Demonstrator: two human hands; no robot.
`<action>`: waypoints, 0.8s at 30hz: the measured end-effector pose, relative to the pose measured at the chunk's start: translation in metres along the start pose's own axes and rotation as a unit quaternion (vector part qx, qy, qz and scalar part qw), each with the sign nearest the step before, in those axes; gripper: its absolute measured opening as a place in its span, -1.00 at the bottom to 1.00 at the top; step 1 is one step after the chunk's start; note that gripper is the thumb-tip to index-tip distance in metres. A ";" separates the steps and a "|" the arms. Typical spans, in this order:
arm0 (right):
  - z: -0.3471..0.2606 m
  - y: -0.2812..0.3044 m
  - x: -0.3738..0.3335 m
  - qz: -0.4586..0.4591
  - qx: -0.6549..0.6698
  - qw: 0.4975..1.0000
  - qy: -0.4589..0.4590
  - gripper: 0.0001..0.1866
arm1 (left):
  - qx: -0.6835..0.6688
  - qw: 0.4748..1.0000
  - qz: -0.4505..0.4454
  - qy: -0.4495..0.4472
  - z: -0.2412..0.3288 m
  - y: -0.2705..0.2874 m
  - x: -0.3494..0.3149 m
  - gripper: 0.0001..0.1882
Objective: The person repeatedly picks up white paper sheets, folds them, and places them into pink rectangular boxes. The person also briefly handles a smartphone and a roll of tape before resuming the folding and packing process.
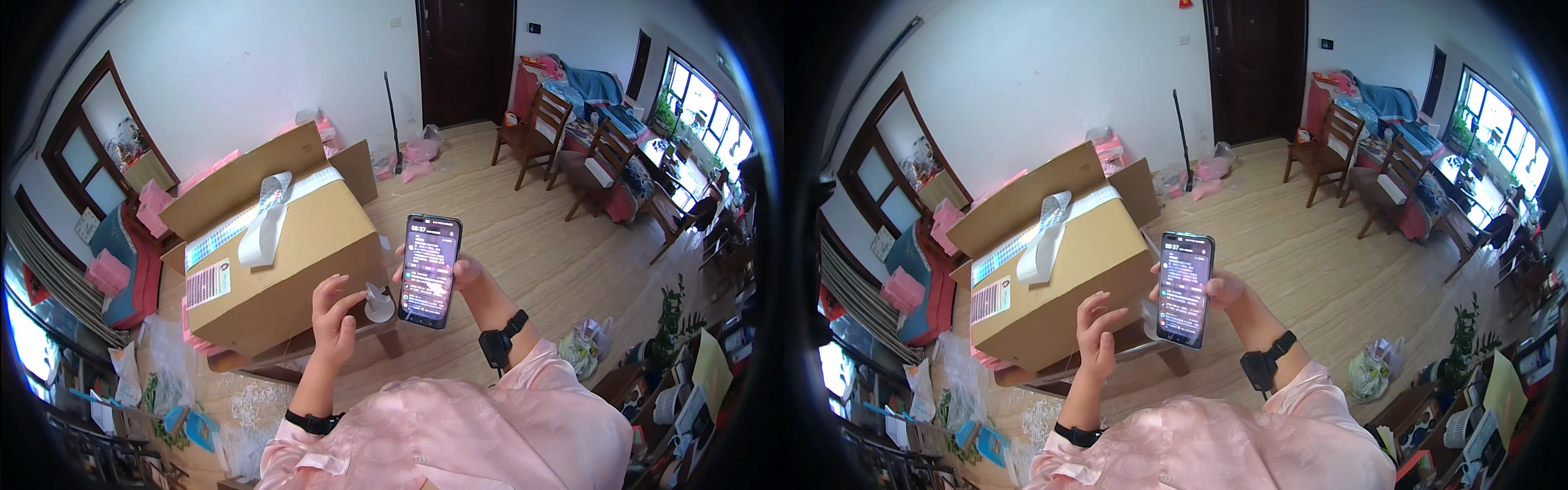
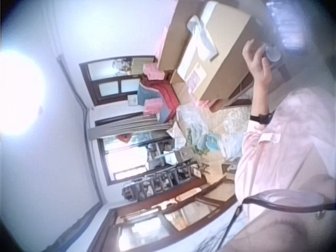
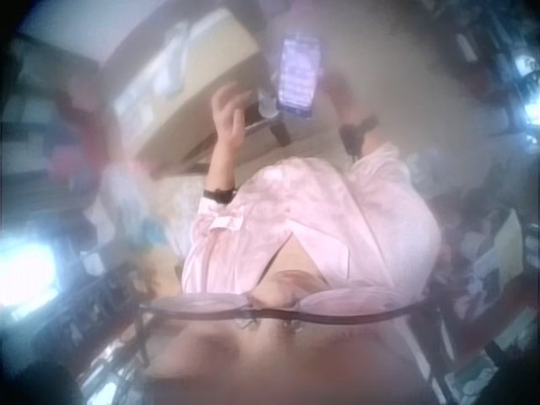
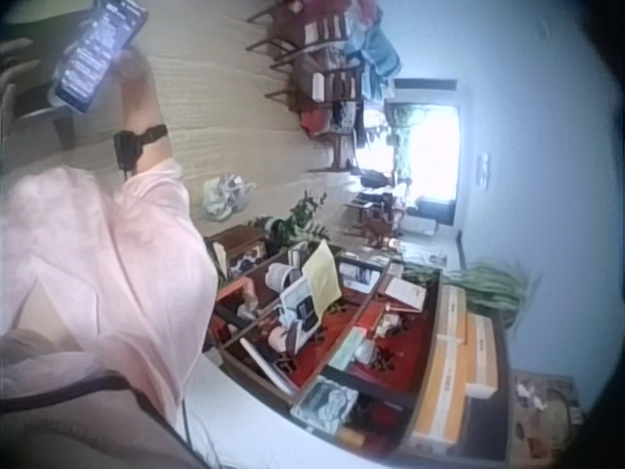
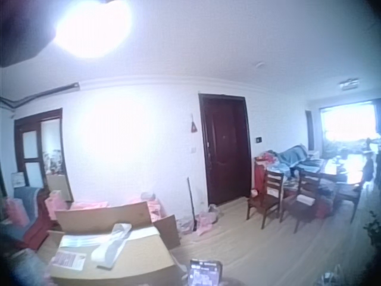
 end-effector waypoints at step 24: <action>0.009 0.006 0.001 0.037 -0.034 0.999 -0.017 0.07 | 0.050 0.993 -0.063 -0.083 0.038 -0.024 0.030 -0.40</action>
Point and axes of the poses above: each hand's wrist, its own x-axis towards the middle knuckle, its own y-axis out of the back of the hand, z = x × y, the point moved 10 cm from there along x, towards the middle knuckle, and after that the axes turned 8 degrees about -z, right-handed, at the moved point
